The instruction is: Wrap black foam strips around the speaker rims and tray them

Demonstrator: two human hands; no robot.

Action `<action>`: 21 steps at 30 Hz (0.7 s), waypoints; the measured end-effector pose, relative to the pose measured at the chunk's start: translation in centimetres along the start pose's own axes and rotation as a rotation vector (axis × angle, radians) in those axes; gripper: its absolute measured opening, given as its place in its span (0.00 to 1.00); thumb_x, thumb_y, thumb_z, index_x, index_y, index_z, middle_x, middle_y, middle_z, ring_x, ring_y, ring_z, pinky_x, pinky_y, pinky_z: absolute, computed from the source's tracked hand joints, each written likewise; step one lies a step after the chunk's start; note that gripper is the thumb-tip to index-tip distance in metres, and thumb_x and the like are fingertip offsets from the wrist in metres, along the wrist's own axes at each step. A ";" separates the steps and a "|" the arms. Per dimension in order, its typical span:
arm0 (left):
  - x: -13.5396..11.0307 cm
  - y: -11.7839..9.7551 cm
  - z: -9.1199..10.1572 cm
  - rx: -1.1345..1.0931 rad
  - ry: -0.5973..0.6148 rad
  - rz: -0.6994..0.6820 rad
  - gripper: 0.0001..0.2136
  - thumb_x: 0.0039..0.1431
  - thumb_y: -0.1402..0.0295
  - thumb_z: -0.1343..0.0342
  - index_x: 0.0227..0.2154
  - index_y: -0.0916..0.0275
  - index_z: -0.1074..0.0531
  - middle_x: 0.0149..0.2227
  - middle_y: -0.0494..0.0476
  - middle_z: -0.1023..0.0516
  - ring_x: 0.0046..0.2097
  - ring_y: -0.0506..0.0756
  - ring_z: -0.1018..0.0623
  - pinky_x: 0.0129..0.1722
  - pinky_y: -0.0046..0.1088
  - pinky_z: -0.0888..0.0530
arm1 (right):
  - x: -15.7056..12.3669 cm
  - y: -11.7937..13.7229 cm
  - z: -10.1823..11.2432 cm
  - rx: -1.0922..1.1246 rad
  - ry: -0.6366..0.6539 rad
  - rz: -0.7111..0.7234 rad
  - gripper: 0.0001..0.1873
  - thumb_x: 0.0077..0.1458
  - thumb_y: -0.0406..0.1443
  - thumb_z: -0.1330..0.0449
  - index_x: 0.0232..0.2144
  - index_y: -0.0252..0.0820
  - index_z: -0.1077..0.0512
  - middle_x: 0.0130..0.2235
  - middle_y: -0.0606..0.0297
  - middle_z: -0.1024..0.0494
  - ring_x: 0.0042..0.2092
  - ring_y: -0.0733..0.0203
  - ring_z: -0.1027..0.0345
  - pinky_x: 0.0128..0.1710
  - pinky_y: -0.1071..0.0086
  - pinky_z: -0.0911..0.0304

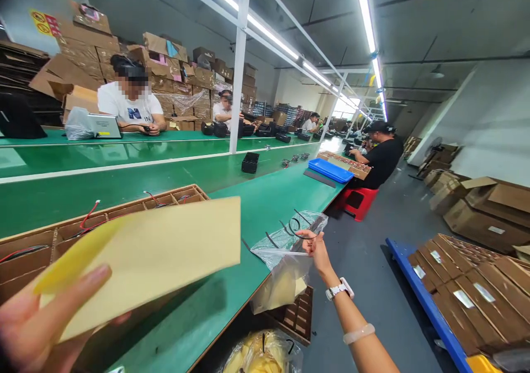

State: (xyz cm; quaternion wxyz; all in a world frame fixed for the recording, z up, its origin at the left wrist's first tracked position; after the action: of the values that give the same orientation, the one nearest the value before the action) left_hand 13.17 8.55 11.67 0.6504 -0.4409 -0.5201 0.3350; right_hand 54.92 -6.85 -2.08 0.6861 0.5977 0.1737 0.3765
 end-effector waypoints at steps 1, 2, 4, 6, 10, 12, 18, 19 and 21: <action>0.9 -0.8 -0.9 -0.089 -0.005 0.096 0.15 0.61 0.57 0.46 0.50 0.49 0.27 0.42 0.49 0.19 0.32 0.57 0.20 0.19 0.30 0.23 | -1.0 0.3 0.3 0.009 0.027 0.022 0.42 0.61 0.64 0.65 0.42 0.31 0.35 0.23 0.70 0.43 0.21 0.77 0.56 0.20 0.81 0.55; 1.6 -1.7 -2.0 -0.190 0.006 0.209 0.16 0.61 0.59 0.46 0.51 0.51 0.28 0.45 0.50 0.20 0.36 0.58 0.19 0.21 0.31 0.22 | -2.1 0.7 0.5 0.014 0.060 0.047 0.45 0.59 0.66 0.67 0.43 0.32 0.35 0.23 0.69 0.42 0.21 0.76 0.55 0.20 0.80 0.54; 2.6 -3.3 -4.9 -0.351 0.056 0.388 0.16 0.61 0.63 0.48 0.52 0.55 0.31 0.49 0.55 0.23 0.41 0.58 0.19 0.26 0.32 0.19 | -4.5 1.6 0.3 0.013 0.138 0.102 0.47 0.56 0.68 0.68 0.43 0.32 0.35 0.24 0.68 0.40 0.23 0.75 0.51 0.22 0.79 0.50; 3.2 -4.0 -8.5 -0.361 0.108 0.424 0.16 0.62 0.65 0.50 0.52 0.58 0.34 0.49 0.59 0.24 0.41 0.57 0.19 0.27 0.31 0.19 | -7.0 2.4 -0.3 -0.003 0.209 0.155 0.48 0.54 0.70 0.66 0.39 0.32 0.35 0.25 0.66 0.39 0.25 0.74 0.48 0.25 0.78 0.47; 2.7 -2.4 -17.1 -0.072 0.320 0.065 0.10 0.65 0.70 0.54 0.47 0.62 0.36 0.43 0.60 0.25 0.39 0.55 0.21 0.25 0.26 0.23 | -10.8 3.7 -1.9 -0.050 0.259 0.246 0.46 0.52 0.71 0.65 0.36 0.36 0.33 0.27 0.63 0.37 0.28 0.71 0.46 0.28 0.76 0.45; 1.4 -0.4 -21.2 -0.009 0.441 -0.050 0.12 0.62 0.78 0.53 0.47 0.61 0.35 0.38 0.55 0.24 0.37 0.52 0.22 0.32 0.27 0.23 | -11.6 4.2 -2.4 -0.063 0.252 0.294 0.46 0.52 0.71 0.66 0.34 0.38 0.33 0.27 0.63 0.37 0.28 0.70 0.47 0.29 0.75 0.45; -3.5 4.2 -26.3 0.275 0.899 -0.281 0.12 0.65 0.66 0.45 0.27 0.67 0.29 0.25 0.48 0.28 0.26 0.47 0.26 0.27 0.22 0.27 | -11.6 4.9 -2.8 -0.104 0.300 0.420 0.47 0.53 0.70 0.70 0.32 0.36 0.35 0.26 0.64 0.38 0.27 0.70 0.48 0.26 0.75 0.48; -3.9 4.5 -26.1 0.324 0.938 -0.308 0.14 0.66 0.64 0.45 0.26 0.67 0.29 0.25 0.48 0.28 0.26 0.47 0.26 0.26 0.21 0.27 | -11.6 4.9 -2.9 -0.116 0.315 0.434 0.47 0.54 0.69 0.72 0.32 0.36 0.35 0.26 0.63 0.38 0.27 0.70 0.47 0.26 0.75 0.49; -4.1 4.4 -25.1 0.401 0.955 -0.364 0.12 0.63 0.63 0.42 0.31 0.67 0.27 0.26 0.49 0.26 0.27 0.49 0.24 0.27 0.23 0.26 | -11.5 4.7 -3.2 -0.147 0.329 0.448 0.47 0.55 0.68 0.74 0.32 0.36 0.34 0.26 0.62 0.37 0.27 0.70 0.47 0.25 0.75 0.49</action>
State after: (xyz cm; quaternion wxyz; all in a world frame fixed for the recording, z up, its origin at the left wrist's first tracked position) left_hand 36.66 0.94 4.23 0.9328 -0.3145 -0.1608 0.0721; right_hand 43.71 -12.92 -0.72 0.5902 0.5007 0.1185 0.6221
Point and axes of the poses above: each hand's wrist, its own x-axis towards the middle knuckle, its own z-axis out of the back of the hand, y = z × x, the point moved 2 cm from there along x, towards the middle knuckle
